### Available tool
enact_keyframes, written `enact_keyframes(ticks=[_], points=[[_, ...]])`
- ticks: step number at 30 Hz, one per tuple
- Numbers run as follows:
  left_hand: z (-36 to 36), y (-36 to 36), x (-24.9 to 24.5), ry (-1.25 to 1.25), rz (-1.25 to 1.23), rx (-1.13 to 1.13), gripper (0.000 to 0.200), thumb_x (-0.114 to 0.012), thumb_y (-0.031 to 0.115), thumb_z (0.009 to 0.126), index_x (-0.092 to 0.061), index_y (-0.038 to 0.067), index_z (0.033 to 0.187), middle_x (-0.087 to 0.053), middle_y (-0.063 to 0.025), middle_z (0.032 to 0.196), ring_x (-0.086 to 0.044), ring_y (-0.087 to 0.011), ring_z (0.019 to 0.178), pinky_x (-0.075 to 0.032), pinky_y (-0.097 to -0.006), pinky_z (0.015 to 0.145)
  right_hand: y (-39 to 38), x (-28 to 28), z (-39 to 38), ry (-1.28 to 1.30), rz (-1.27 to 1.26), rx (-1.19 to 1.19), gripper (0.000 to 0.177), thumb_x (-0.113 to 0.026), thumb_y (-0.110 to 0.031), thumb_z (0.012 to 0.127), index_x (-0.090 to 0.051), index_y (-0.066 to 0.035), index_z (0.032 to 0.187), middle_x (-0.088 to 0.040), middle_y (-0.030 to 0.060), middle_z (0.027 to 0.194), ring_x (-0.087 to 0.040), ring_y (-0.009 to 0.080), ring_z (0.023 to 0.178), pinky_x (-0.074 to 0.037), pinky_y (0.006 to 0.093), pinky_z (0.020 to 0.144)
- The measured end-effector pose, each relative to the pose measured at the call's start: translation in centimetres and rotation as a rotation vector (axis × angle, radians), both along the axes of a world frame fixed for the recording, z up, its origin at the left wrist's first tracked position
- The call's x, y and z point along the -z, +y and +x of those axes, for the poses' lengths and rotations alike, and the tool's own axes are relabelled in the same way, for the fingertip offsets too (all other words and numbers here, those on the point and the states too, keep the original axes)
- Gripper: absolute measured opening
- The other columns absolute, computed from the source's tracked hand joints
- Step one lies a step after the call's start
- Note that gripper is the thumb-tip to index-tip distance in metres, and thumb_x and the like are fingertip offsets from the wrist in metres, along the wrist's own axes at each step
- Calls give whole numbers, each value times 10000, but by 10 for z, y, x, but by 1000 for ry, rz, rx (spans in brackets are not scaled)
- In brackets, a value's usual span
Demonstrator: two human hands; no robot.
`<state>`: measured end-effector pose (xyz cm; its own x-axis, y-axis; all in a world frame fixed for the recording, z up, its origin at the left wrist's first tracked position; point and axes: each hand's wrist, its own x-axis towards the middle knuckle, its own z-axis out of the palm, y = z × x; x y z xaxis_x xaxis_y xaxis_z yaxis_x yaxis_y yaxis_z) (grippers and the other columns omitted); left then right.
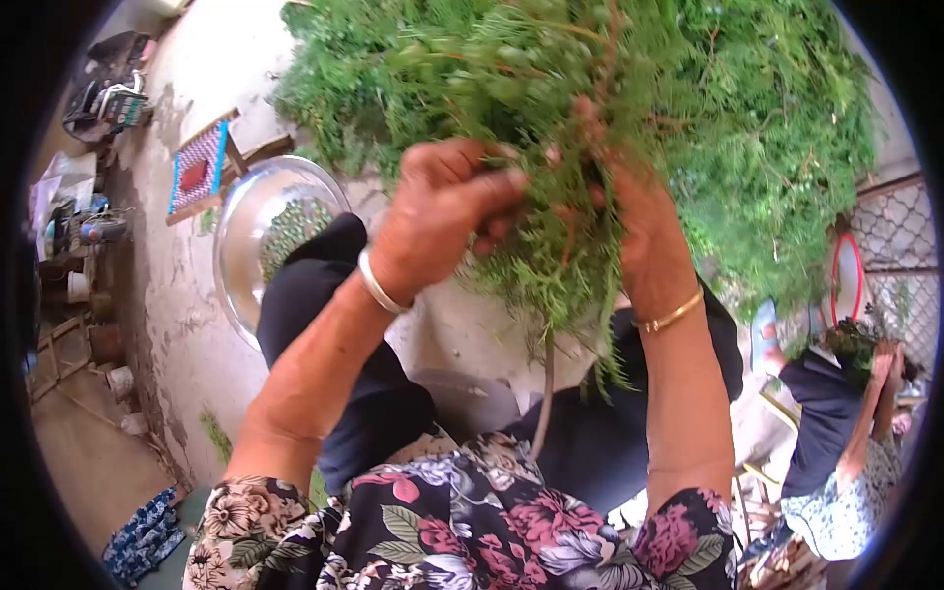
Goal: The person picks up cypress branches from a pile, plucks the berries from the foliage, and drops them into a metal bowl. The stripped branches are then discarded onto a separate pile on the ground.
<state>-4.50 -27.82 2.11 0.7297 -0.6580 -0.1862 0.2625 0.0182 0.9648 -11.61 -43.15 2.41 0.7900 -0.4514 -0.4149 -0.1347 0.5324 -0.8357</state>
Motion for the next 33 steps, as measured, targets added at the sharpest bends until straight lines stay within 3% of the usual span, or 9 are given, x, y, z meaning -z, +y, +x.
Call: enact_keyframes(ticks=[1, 3, 11, 18, 23, 25, 27, 31, 33], points=[[1, 2, -1, 70, -11, -10, 127, -644, 66, 807, -626, -59, 815, -577, -37, 591, -489, -59, 454, -359, -207, 355, -4, 1, -1, 23, 1, 6, 375, -646, -406, 840, -599, -95, 1044, -622, 9, 859, -553, 71, 654, -464, 222, 492], [3, 3, 4, 265, -79, -54, 104, -644, 61, 805, -620, -40, 798, -575, -48, 607, -463, -56, 441, -332, -200, 347, -8, 4, -1, 43, 25, -202, 573, -606, -379, 870, -412, -175, 1369, -558, 81, 1204, -578, 172, 1002, -566, 303, 641], [38, 33, 17, 487, -387, -124, 72, -577, 66, 852, -576, 24, 910, -586, -122, 803, -481, -75, 555, -381, -203, 429, -3, -13, -3, -54, -155, -26, 452, -676, -386, 818, -579, -135, 1180, -586, 3, 1154, -569, 139, 1004, -477, 305, 647], [32, 75, 6, 846, -740, -40, 297, -523, 120, 877, -552, -109, 1064, -513, -299, 1175, -598, -379, 895, -544, -434, 798, -32, -2, -4, -135, -242, 50, 438, -667, -393, 822, -578, -170, 1188, -595, -40, 1150, -560, 124, 1007, -451, 301, 636], [19, 152, -37, 485, -737, -332, 283, -561, 140, 882, -560, -63, 1079, -608, -256, 1047, -624, -301, 857, -541, -355, 750, -35, 6, 2, 62, -272, 12, 398, -678, -386, 814, -597, -142, 1118, -602, -31, 958, -549, 83, 713, -422, 265, 509], [18, 199, -44, 82, -353, -589, 285, -600, 142, 857, -564, -59, 1056, -627, -209, 974, -619, -281, 810, -523, -328, 690, -27, -1, 3, 71, -254, -22, 434, -704, -423, 778, -593, -153, 1100, -569, -36, 898, -502, 73, 665, -407, 248, 498], [16, 238, -53, -387, 666, -570, 341, -640, 148, 816, -555, -75, 1059, -624, -215, 949, -617, -303, 752, -502, -351, 642, -19, -3, 3, 74, -231, -70, 472, -730, -460, 742, -588, -164, 1081, -536, -41, 838, -454, 63, 617, -392, 231, 487], [-10, 248, -72, -671, 859, -642, 344, -631, 135, 812, -577, -69, 1085, -601, -186, 1143, -620, -253, 929, -462, -330, 839, -28, 1, 0, 99, -273, -130, 410, -706, -431, 771, -593, -188, 1082, -480, -74, 785, -411, 48, 599, -371, 224, 481], [-56, 194, -116, -266, -90, -302, 288, -613, 69, 826, -619, -6, 1104, -647, -127, 1066, -616, -212, 938, -466, -290, 850, -38, 16, -1, 40, -340, -112, 341, -660, -388, 827, -603, -150, 1064, -472, -71, 748, -413, 47, 542, -363, 210, 439]])
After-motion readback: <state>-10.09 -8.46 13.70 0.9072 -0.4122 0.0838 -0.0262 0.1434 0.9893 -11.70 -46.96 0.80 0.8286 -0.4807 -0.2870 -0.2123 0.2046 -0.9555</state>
